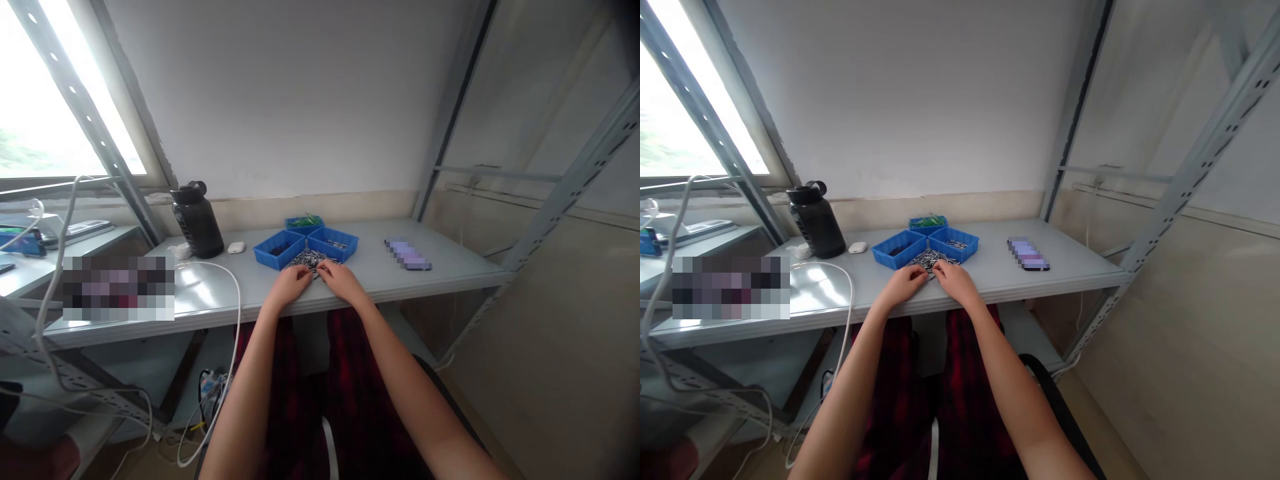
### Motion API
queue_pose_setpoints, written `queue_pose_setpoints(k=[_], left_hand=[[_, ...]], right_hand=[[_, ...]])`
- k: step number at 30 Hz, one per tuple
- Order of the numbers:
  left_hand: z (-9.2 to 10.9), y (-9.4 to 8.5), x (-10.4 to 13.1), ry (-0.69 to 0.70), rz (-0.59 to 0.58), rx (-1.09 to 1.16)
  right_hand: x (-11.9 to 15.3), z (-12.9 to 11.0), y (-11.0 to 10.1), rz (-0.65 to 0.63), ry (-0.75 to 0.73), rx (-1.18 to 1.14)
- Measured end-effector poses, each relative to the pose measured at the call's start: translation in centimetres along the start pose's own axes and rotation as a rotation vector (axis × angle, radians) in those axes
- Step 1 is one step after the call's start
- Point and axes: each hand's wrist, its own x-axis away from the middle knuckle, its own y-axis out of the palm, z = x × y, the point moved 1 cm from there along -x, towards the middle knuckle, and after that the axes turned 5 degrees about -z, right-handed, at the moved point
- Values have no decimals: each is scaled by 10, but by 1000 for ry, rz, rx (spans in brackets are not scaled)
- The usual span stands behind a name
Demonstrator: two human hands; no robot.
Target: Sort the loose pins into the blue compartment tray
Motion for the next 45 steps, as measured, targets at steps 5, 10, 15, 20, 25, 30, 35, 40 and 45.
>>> queue_pose_setpoints(k=[5, 10, 15, 20, 25, 30, 35, 40, 45], left_hand=[[1, -1, 0, 9, -12, -21], [0, 0, 0, 3, 6, -16], [-2, 1, 0, 3, 19, -9], [-3, 1, -1, -2, 20, -3], [-4, 1, -2, -7, 51, -10], [-4, 1, -2, -24, 60, 5], [-2, 0, -1, -27, 52, 15], [0, 0, 0, 1, 44, 26], [-1, 0, -1, 5, 44, 16]], right_hand=[[0, -2, -1, -11, 9, -22], [0, -3, -1, 4, 36, -12], [1, -5, -2, -1, 22, 23], [1, -6, -3, -5, 19, 27], [0, -6, -2, -12, -13, 48], [1, -5, -2, -15, -28, 53], [2, -5, -3, 1, -23, 38], [3, -7, -4, 19, -16, 21], [3, -7, -4, 5, 4, 10]])
